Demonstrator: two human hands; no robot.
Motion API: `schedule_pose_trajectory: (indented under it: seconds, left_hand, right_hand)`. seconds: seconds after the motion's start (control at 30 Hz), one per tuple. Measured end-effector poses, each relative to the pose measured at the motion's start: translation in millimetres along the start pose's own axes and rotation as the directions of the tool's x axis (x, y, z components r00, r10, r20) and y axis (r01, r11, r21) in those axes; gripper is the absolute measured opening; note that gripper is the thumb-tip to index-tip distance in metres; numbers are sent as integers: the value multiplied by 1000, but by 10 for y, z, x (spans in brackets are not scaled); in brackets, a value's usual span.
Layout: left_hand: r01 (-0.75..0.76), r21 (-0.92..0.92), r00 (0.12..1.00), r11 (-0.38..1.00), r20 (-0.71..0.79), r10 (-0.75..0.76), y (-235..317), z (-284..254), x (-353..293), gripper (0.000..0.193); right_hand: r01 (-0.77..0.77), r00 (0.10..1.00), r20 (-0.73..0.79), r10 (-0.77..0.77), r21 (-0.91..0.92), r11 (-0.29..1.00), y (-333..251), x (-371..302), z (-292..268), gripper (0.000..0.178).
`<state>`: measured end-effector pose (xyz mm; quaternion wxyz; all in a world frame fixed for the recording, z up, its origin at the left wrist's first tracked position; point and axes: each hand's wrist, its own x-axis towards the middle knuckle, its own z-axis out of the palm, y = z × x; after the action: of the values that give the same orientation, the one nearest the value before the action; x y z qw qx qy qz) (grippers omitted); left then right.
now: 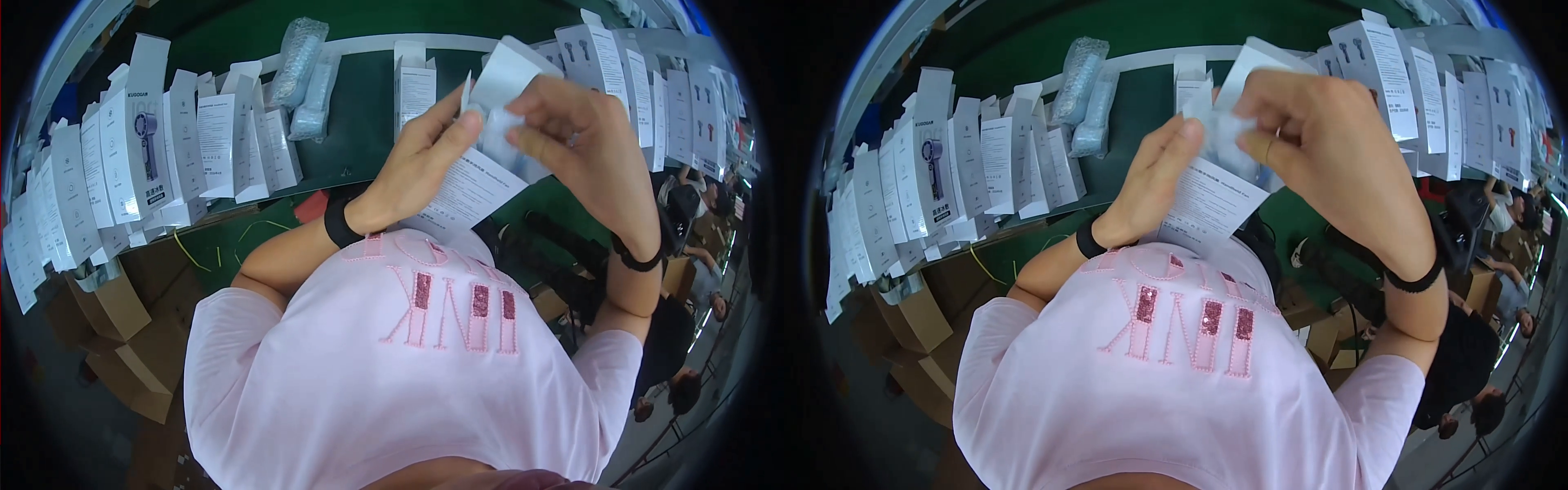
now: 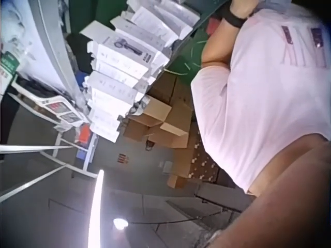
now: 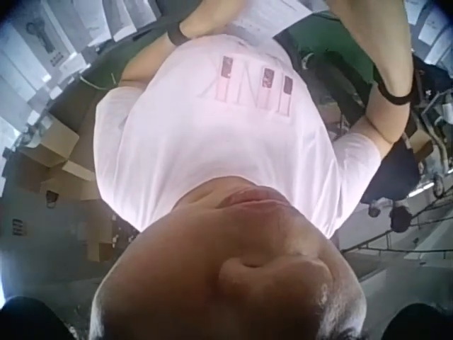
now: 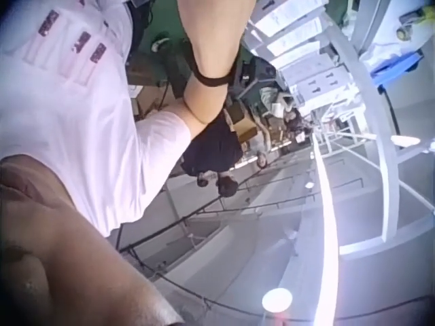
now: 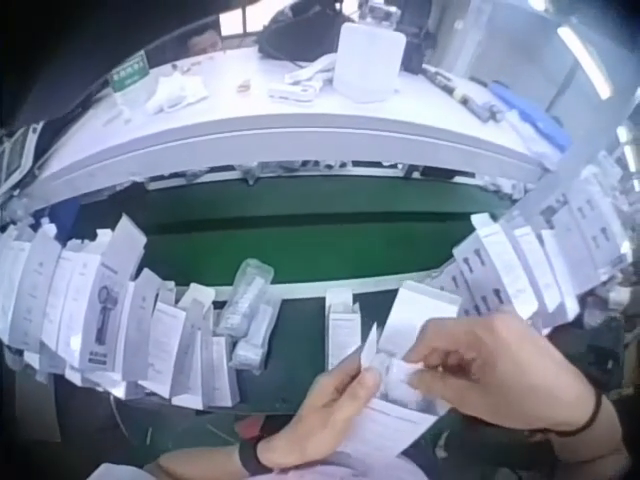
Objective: Packaging electronic products by wrapping them in bubble wrap, placing them into boxes along with manuals, and organizing them on the assembly line.
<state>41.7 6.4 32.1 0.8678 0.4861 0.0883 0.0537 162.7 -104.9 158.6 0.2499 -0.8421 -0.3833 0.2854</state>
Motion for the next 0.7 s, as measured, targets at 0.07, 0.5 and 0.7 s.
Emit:
schedule_pose_trajectory:
  seconds: [0.07, 0.5, 0.7]
  left_hand:
    - [-1, 83, 999, 997, 51, -3, -93, -20, -54, 63]
    - [-390, 381, 867, 838, 458, 196, -96, -308, -30, 50]
    - [-88, 428, 942, 900, 329, -65, -74, -324, 84, 46]
  right_hand:
    - [202, 935, 322, -148, -140, 969, 6, 16, 0, 7]
    - [-61, 937, -93, 336, 905, 421, 664, -566, 687, 83]
    - [371, 922, -319, -217, 572, 732, 881, -455, 664, 48]
